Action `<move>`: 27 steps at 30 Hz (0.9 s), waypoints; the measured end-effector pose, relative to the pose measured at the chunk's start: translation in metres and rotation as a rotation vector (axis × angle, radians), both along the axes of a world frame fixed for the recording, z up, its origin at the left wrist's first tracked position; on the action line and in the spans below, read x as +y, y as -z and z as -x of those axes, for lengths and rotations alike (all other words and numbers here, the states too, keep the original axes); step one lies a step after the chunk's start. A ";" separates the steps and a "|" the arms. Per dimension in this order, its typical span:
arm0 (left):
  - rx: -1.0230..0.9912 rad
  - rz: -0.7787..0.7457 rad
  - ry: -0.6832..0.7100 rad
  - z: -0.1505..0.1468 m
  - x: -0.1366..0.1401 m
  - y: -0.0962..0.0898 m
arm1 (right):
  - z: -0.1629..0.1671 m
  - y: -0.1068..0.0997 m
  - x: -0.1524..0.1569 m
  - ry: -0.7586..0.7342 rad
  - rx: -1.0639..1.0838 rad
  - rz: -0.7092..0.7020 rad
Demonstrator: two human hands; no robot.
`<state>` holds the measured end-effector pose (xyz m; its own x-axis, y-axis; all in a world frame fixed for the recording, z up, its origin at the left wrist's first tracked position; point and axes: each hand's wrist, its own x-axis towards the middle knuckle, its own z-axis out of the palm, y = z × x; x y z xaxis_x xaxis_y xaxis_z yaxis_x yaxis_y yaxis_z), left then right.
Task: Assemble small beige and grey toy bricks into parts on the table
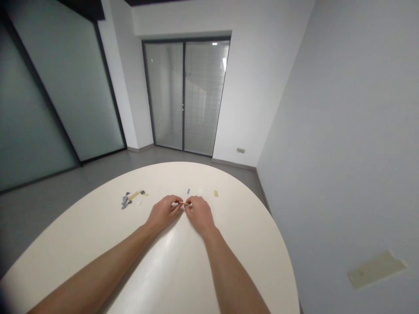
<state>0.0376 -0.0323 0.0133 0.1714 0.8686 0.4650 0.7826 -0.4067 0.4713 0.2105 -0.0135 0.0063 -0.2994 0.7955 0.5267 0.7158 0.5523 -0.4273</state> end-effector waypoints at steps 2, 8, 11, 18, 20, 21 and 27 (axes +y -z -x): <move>-0.001 0.011 0.003 0.000 -0.001 -0.001 | 0.001 -0.002 -0.001 -0.013 -0.004 0.006; 0.008 0.033 -0.028 -0.002 -0.002 -0.002 | 0.001 -0.002 -0.001 -0.025 0.005 0.000; 0.015 0.054 -0.045 -0.003 -0.003 -0.004 | 0.002 -0.001 0.000 -0.026 0.015 0.003; 0.012 0.075 -0.053 -0.004 -0.005 -0.008 | 0.003 -0.002 -0.001 -0.013 0.011 0.052; 0.014 0.081 -0.053 -0.004 -0.005 -0.008 | 0.003 -0.003 -0.002 -0.006 0.013 0.068; 0.015 0.084 -0.055 -0.004 -0.005 -0.008 | 0.003 -0.004 -0.003 -0.003 0.013 0.074; 0.013 0.090 -0.043 -0.005 -0.005 -0.007 | 0.002 -0.005 -0.004 0.025 0.007 0.098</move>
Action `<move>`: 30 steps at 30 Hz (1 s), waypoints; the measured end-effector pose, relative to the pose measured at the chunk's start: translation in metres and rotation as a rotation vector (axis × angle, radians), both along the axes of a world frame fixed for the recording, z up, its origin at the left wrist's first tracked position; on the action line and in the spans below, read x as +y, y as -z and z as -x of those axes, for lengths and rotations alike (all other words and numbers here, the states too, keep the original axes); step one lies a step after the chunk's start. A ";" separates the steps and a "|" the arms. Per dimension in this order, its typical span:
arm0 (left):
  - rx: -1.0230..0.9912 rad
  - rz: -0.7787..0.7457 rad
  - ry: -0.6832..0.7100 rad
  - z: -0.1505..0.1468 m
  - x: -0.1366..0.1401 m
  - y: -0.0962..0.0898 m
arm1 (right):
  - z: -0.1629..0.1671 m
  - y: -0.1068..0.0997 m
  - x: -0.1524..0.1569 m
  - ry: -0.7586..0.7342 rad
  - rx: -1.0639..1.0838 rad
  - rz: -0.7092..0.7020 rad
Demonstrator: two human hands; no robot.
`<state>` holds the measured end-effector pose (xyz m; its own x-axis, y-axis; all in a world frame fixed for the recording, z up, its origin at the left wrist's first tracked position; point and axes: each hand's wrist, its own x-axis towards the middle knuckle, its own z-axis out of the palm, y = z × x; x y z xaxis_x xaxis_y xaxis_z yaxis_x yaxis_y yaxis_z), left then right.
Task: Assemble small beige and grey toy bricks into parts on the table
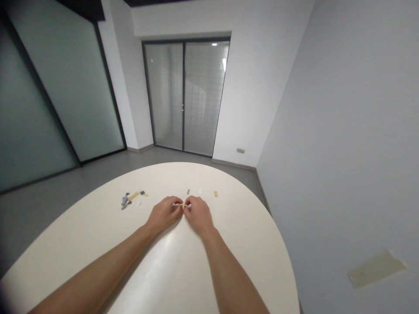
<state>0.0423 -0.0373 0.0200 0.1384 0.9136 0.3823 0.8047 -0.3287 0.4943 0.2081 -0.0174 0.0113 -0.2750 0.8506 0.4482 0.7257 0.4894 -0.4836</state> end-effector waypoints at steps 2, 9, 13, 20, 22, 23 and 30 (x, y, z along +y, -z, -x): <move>0.004 0.003 0.007 0.000 0.000 0.001 | 0.000 0.001 0.001 0.006 -0.002 0.008; -0.005 -0.009 0.022 -0.001 0.001 0.002 | -0.001 0.002 0.002 -0.003 0.000 0.003; -0.012 -0.007 0.042 0.000 0.001 0.002 | -0.001 0.003 0.002 -0.008 -0.010 0.001; -0.004 -0.020 0.061 0.002 0.002 0.003 | 0.000 0.005 0.003 -0.028 0.006 0.008; -0.005 -0.025 0.062 0.002 0.003 0.004 | 0.000 0.005 0.003 -0.034 0.012 0.007; -0.006 -0.027 0.063 0.002 0.003 0.005 | -0.001 0.004 0.003 -0.038 0.014 0.009; -0.009 -0.034 0.062 0.002 0.004 0.007 | -0.001 0.003 0.002 -0.059 0.006 0.026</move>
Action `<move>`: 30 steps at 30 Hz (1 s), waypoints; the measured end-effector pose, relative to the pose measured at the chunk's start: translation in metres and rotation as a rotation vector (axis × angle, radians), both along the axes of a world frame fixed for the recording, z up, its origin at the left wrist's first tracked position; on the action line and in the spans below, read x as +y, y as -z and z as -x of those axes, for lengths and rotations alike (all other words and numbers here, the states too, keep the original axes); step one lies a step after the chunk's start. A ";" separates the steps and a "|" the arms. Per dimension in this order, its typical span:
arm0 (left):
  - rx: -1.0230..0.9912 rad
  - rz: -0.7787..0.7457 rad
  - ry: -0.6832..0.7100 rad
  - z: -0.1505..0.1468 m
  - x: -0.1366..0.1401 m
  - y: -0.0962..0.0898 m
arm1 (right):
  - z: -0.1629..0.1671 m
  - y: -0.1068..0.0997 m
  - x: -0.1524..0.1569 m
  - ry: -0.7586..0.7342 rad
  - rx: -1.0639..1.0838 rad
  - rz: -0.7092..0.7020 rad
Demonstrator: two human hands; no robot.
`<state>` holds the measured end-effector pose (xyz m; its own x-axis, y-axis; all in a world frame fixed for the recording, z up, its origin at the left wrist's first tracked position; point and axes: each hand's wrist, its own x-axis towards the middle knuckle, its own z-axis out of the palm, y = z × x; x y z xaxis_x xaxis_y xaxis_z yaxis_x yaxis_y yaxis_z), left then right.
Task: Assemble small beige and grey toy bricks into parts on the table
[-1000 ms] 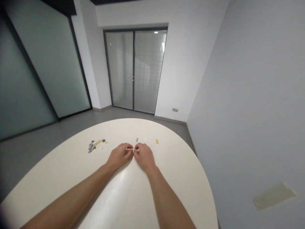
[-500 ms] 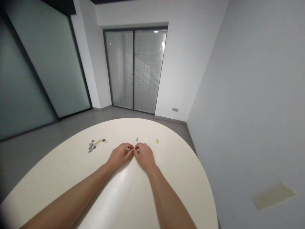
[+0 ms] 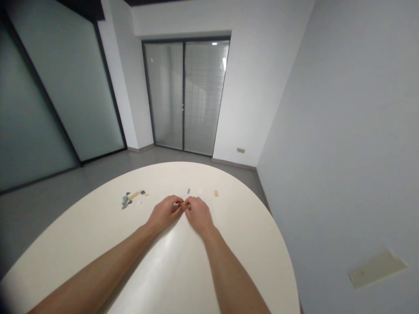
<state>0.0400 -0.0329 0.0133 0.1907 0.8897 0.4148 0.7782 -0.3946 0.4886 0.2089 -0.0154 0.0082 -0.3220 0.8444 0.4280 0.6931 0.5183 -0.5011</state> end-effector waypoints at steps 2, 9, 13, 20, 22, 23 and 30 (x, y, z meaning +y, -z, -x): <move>0.002 0.001 -0.002 0.000 0.000 0.000 | 0.000 0.000 0.000 -0.005 -0.010 0.000; 0.009 0.004 -0.009 -0.001 -0.003 -0.003 | 0.002 -0.002 -0.001 -0.006 -0.030 0.011; 0.025 0.011 -0.031 -0.001 -0.002 -0.003 | 0.002 -0.004 -0.002 0.001 -0.030 0.034; 0.037 0.005 -0.042 -0.001 0.000 -0.001 | 0.001 -0.002 -0.003 -0.019 -0.022 0.005; 0.038 0.011 -0.042 -0.001 -0.001 -0.001 | 0.001 -0.001 -0.003 -0.018 -0.021 -0.002; 0.038 0.012 -0.041 -0.001 -0.001 -0.002 | 0.001 -0.001 -0.003 -0.015 -0.022 -0.003; 0.041 -0.002 -0.041 0.000 -0.001 -0.002 | 0.001 -0.005 -0.005 -0.027 -0.030 0.001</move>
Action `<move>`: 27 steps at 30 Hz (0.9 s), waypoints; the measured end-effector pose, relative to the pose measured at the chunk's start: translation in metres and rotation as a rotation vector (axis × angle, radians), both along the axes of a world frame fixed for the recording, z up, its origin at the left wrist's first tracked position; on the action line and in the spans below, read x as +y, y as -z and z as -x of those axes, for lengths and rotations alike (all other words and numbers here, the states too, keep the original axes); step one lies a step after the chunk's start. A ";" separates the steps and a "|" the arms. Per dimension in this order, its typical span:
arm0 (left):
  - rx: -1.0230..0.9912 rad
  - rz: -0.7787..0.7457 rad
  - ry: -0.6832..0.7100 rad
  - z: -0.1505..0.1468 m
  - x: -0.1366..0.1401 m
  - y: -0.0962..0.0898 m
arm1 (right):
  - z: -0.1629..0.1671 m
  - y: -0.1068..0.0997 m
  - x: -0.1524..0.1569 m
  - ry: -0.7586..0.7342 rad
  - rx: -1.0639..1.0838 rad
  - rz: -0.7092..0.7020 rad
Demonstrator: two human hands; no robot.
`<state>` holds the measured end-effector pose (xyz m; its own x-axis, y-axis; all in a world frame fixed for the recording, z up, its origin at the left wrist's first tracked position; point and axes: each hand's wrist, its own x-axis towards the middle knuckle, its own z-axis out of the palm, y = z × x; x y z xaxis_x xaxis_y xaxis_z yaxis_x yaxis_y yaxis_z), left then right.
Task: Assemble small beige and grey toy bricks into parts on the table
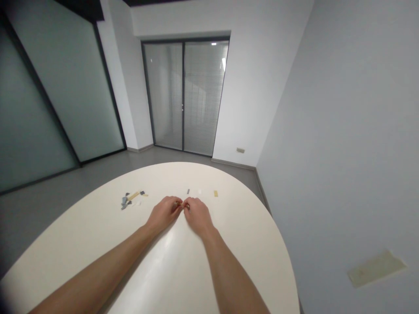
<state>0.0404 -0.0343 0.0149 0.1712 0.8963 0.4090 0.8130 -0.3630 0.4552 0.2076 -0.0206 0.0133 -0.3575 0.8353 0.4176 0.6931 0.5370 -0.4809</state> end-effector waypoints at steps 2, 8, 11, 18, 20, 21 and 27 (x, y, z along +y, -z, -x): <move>-0.001 0.002 -0.007 0.000 0.000 0.000 | 0.000 0.000 0.000 0.001 0.009 -0.003; -0.012 0.028 -0.026 -0.001 -0.001 -0.003 | 0.000 0.001 0.000 0.021 0.012 -0.011; -0.009 0.033 -0.031 -0.002 -0.001 -0.004 | 0.000 0.001 0.000 0.023 0.020 -0.007; -0.030 0.029 -0.035 -0.002 -0.002 -0.003 | 0.000 0.001 0.000 0.040 0.031 0.010; -0.038 0.031 -0.034 -0.001 -0.001 -0.003 | 0.000 0.002 0.001 0.034 0.026 0.004; -0.041 0.031 -0.031 -0.001 -0.001 -0.003 | 0.000 0.002 0.001 0.032 0.022 0.000; -0.046 0.012 0.001 0.000 -0.002 -0.004 | -0.001 0.003 0.003 0.036 0.011 0.007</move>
<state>0.0406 -0.0361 0.0191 0.1535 0.9010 0.4058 0.7906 -0.3583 0.4965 0.2083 -0.0181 0.0102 -0.3227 0.8506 0.4152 0.7062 0.5085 -0.4927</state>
